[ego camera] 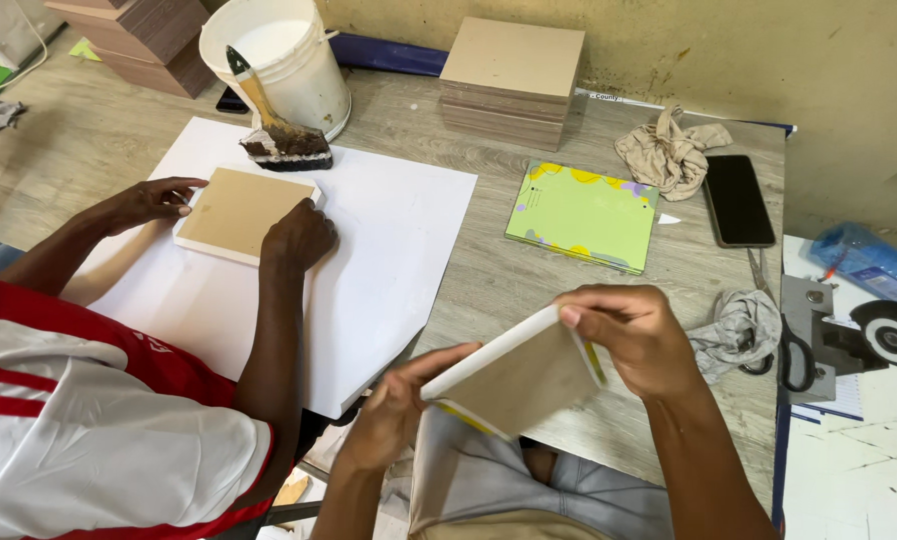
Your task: The person applies glue to the spine of a book using a brush and then presses a cover onto it. They wipe the surface with a cloth and repeat the process for multiple books, stacking the finished items on the table.
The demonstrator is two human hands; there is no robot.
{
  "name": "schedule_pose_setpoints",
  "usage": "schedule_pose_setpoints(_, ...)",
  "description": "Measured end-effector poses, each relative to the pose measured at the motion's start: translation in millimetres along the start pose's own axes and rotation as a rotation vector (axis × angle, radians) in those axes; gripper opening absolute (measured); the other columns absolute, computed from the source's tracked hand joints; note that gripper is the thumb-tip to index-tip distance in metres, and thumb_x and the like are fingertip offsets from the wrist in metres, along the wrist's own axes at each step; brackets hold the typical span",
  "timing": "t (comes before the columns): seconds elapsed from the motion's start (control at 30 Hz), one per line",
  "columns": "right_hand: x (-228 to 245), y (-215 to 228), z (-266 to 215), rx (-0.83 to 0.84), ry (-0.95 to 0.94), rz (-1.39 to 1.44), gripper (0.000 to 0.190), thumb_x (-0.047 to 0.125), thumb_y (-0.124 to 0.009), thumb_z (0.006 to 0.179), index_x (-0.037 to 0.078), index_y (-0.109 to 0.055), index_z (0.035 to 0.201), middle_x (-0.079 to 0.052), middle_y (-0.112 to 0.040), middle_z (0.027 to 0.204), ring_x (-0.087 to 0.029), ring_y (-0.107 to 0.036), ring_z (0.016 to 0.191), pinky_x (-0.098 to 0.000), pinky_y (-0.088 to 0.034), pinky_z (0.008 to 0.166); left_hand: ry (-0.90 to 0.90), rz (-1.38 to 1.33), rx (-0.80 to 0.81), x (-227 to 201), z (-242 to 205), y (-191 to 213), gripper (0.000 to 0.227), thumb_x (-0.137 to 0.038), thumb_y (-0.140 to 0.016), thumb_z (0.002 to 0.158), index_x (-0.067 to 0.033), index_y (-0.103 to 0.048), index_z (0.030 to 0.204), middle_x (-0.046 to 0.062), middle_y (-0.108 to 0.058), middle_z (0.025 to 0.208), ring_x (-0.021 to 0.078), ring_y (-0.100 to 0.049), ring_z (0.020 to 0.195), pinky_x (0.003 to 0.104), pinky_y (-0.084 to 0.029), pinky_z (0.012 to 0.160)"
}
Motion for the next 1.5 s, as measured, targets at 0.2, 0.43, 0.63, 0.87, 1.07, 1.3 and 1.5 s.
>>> schedule_pose_setpoints(0.2,-36.6,11.6,0.2,-0.084,0.05,0.232,0.019,0.005,-0.072,0.101,-0.012,-0.078,0.109,-0.013,-0.073,0.091,-0.018,-0.061,0.085,-0.03,-0.047,0.076,-0.225,0.6,-0.435,19.2,-0.9,-16.0,0.04,-0.034,-0.057,0.111,-0.0124,-0.054,0.077,-0.009,-0.038,0.07,0.0075,-0.036,0.066,0.03,-0.029,0.059)
schedule_pose_setpoints(0.43,63.9,-21.3,-33.5,0.031,0.313,-0.651,0.048,0.025,-0.081,0.089,0.012,-0.076,0.135,-0.008,-0.074,0.146,-0.022,-0.065,0.139,-0.0397,-0.047,0.12,-0.33,0.962,-0.284,-10.0,34.1,-51.2,0.025,-0.024,-0.059,0.11,-0.0094,-0.078,0.101,-0.004,-0.057,0.067,0.0105,-0.052,0.058,0.031,-0.037,0.055)
schedule_pose_setpoints(0.63,74.1,-27.0,-38.5,0.268,0.563,-0.852,0.015,0.023,-0.074,0.099,0.011,-0.082,0.099,-0.001,-0.08,0.089,-0.019,-0.074,0.078,-0.0327,-0.056,0.071,-0.429,1.178,-0.018,-1.5,49.1,-69.3,0.024,-0.025,-0.053,0.114,-0.0082,-0.065,0.102,0.007,-0.063,0.071,0.0259,-0.06,0.057,0.041,-0.041,0.053)
schedule_pose_setpoints(0.87,53.6,-16.4,-39.7,0.265,0.537,-1.07,0.004,0.02,-0.073,0.095,0.016,-0.073,0.094,0.002,-0.076,0.086,-0.023,-0.069,0.075,-0.0397,-0.053,0.069,-0.267,1.202,0.162,-9.0,58.6,-68.4,0.03,-0.032,-0.042,0.116,-0.0108,-0.062,0.107,0.011,-0.071,0.083,0.039,-0.066,0.067,0.049,-0.041,0.058)
schedule_pose_setpoints(1.07,40.0,-11.1,-33.0,0.33,0.988,-1.148,0.001,0.008,-0.07,0.101,0.007,-0.07,0.103,-0.007,-0.071,0.101,-0.029,-0.064,0.082,-0.0411,-0.051,0.074,-0.143,1.014,0.26,-18.6,71.1,-51.0,0.027,-0.031,-0.047,0.115,-0.0116,-0.064,0.105,0.004,-0.066,0.086,0.0247,-0.063,0.077,0.038,-0.043,0.071)
schedule_pose_setpoints(1.3,-2.9,-8.4,-39.1,0.287,0.869,-1.268,0.034,0.02,-0.071,0.101,0.013,-0.071,0.134,-0.005,-0.074,0.136,-0.032,-0.071,0.116,-0.0475,-0.055,0.089,0.12,0.698,0.217,-10.2,80.6,-25.3,0.035,-0.029,-0.05,0.117,-0.0105,-0.061,0.09,-0.01,-0.048,0.086,0.0068,-0.045,0.082,0.027,-0.038,0.077)
schedule_pose_setpoints(1.5,4.8,-10.4,-0.8,0.268,-0.024,-0.474,0.01,0.012,-0.08,0.09,0.006,-0.078,0.098,-0.006,-0.076,0.077,-0.018,-0.07,0.073,-0.0352,-0.06,0.069,0.016,0.732,0.059,23.3,94.0,-15.0,0.035,-0.013,-0.067,0.102,-0.0119,-0.061,0.068,-0.004,-0.045,0.05,0.006,-0.041,0.06,0.028,-0.035,0.053)
Point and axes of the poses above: each hand's wrist, its own z-axis towards the middle knuckle, its own y-axis out of the back of the hand, x = y × z, the point moved 2 cm from there along z, towards the middle knuckle
